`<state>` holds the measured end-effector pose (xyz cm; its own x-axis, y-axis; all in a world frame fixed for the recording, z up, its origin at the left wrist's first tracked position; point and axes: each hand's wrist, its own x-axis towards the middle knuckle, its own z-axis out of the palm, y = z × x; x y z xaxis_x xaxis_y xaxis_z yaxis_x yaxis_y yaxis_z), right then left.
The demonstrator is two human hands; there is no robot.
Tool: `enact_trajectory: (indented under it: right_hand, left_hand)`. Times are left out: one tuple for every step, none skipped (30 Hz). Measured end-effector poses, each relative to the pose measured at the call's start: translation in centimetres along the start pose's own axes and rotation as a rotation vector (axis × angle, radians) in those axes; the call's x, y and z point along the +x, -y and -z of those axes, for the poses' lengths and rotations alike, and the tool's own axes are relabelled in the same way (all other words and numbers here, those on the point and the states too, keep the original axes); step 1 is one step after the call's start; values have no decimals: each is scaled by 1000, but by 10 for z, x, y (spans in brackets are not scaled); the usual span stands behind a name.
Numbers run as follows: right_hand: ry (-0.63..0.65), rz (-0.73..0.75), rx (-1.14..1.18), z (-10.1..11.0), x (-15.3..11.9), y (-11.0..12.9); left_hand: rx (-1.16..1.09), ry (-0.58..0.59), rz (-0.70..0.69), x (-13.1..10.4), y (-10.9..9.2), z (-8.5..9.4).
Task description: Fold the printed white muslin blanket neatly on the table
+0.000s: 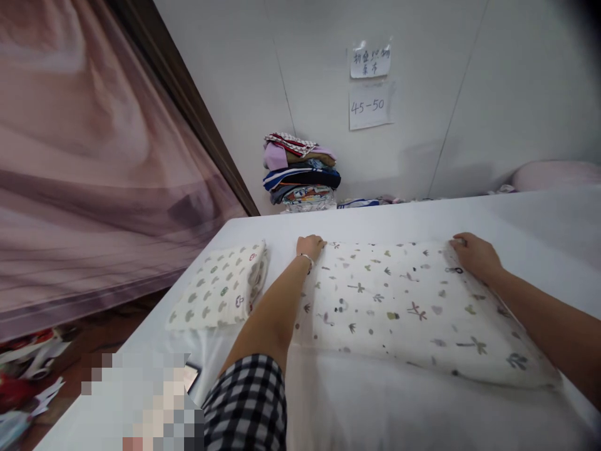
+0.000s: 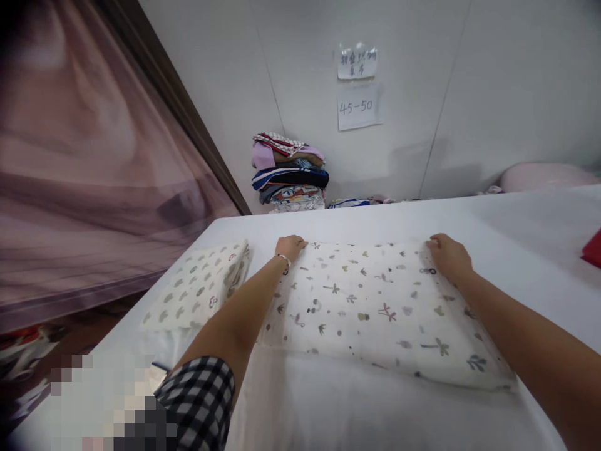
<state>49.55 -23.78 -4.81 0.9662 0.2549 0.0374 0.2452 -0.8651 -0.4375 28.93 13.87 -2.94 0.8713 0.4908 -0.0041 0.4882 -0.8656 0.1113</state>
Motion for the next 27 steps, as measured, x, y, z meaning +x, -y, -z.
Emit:
enact_trajectory:
  right_hand:
    - [11,-3,-28,0,-1,2]
    - [22,0,-53,-1,-1,4]
    - [33,8,-79,-1,-1,6]
    - [45,19,-104,-1,-2,8]
    - [55,32,-126,0,-2,9]
    - [62,44,-147,0,-2,10]
    - [64,54,-165,0,-2,11]
    - [65,64,-182,1,-2,11]
    - [64,73,-197,0,-2,10]
    - [65,83,-211,0,-3,10]
    - [68,93,-225,-1,-3,9]
    - [70,100,-239,-2,-3,9]
    - [74,106,-253,-3,-3,8]
    - [76,111,-265,-4,-4,8]
    - [77,114,-276,-4,-4,8]
    - [77,117,-285,-5,-4,8]
    - [76,121,-290,-4,-5,8]
    - [73,125,-294,-4,-5,8]
    - [71,129,-299,-3,-6,8]
    - [69,131,-306,-3,-6,7]
    - [68,131,-317,-2,-7,7]
    - [69,131,-330,-2,-7,6]
    - [70,131,-345,-2,-7,6]
    - [74,132,-359,-2,-6,5]
    - [75,134,-369,-3,-6,4]
    - [75,137,-376,-3,-5,3]
    - [74,142,-379,-4,-4,2]
  left_hand:
    - [-5,3,4,0,-1,-2]
    - [-12,5,7,1,-1,-3]
    - [-21,6,10,1,-1,-5]
    - [-32,4,12,2,-1,-6]
    - [-45,0,15,2,0,-6]
    - [-60,-7,19,2,1,-7]
    - [-78,-16,24,2,3,-8]
    - [-99,-27,29,2,4,-8]
    - [-123,-40,36,2,5,-9]
    - [-149,-53,42,1,7,-10]
    - [-176,-68,48,1,8,-11]
    - [-202,-85,55,1,8,-12]
    - [-225,-102,64,0,9,-13]
    - [-244,-120,77,0,10,-15]
    - [-263,-136,96,0,11,-15]
    - [-282,-150,122,-1,11,-16]
    - [-299,-161,156,-2,13,-16]
    - [-315,-167,194,-4,14,-16]
    - [-328,-168,235,-7,15,-15]
    - [-336,-164,275,-10,17,-15]
    - [-340,-155,310,-14,19,-14]
    - [-342,-141,338,-19,20,-14]
    - [-343,-124,361,-24,22,-14]
    - [-344,-105,378,-29,23,-14]
    - [-344,-87,391,-34,24,-14]
    - [-343,-70,401,-39,24,-14]
    - [-339,-55,408,-44,24,-14]
